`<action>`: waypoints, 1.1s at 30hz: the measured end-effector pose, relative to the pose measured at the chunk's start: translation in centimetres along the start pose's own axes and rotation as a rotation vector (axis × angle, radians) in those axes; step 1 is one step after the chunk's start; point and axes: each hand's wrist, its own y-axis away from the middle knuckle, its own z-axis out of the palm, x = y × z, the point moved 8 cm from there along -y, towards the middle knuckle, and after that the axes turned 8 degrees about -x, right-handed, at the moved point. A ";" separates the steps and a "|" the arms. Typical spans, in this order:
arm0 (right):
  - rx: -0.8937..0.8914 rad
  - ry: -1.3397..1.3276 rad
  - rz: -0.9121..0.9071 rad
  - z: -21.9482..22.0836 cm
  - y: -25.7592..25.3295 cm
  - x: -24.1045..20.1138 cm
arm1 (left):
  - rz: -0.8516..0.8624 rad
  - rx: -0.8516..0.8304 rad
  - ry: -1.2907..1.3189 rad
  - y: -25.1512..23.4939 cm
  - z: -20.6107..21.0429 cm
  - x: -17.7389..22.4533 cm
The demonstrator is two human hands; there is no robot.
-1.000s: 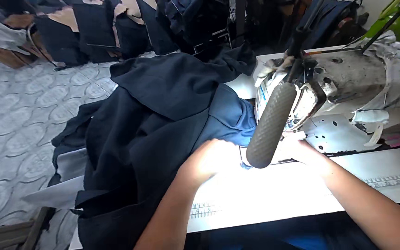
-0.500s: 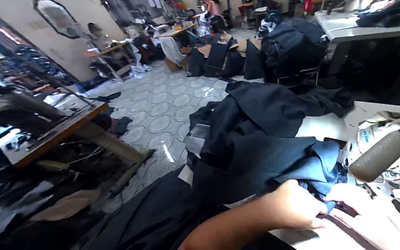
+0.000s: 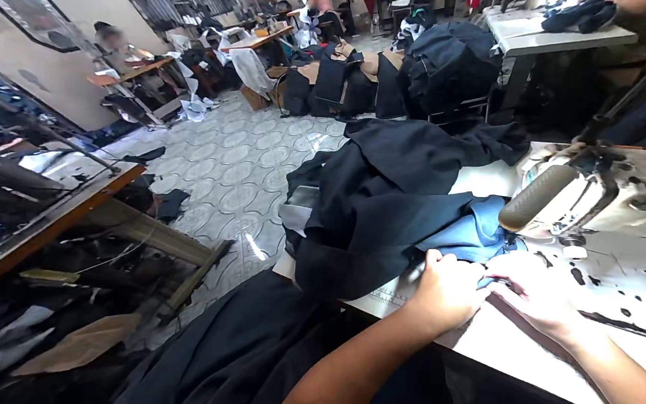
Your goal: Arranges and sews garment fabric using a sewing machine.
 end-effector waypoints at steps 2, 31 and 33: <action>0.010 0.016 -0.044 -0.1 -0.2 -0.3 | 0.048 0.173 -0.044 0.2 -0.2 0.1; 0.082 0.221 0.117 -1.8 3.6 -2.6 | 0.684 0.295 0.121 -1.7 -0.8 3.6; 0.050 0.260 0.242 -0.9 4.8 -2.9 | 0.508 0.131 -0.011 -4.5 -0.1 2.1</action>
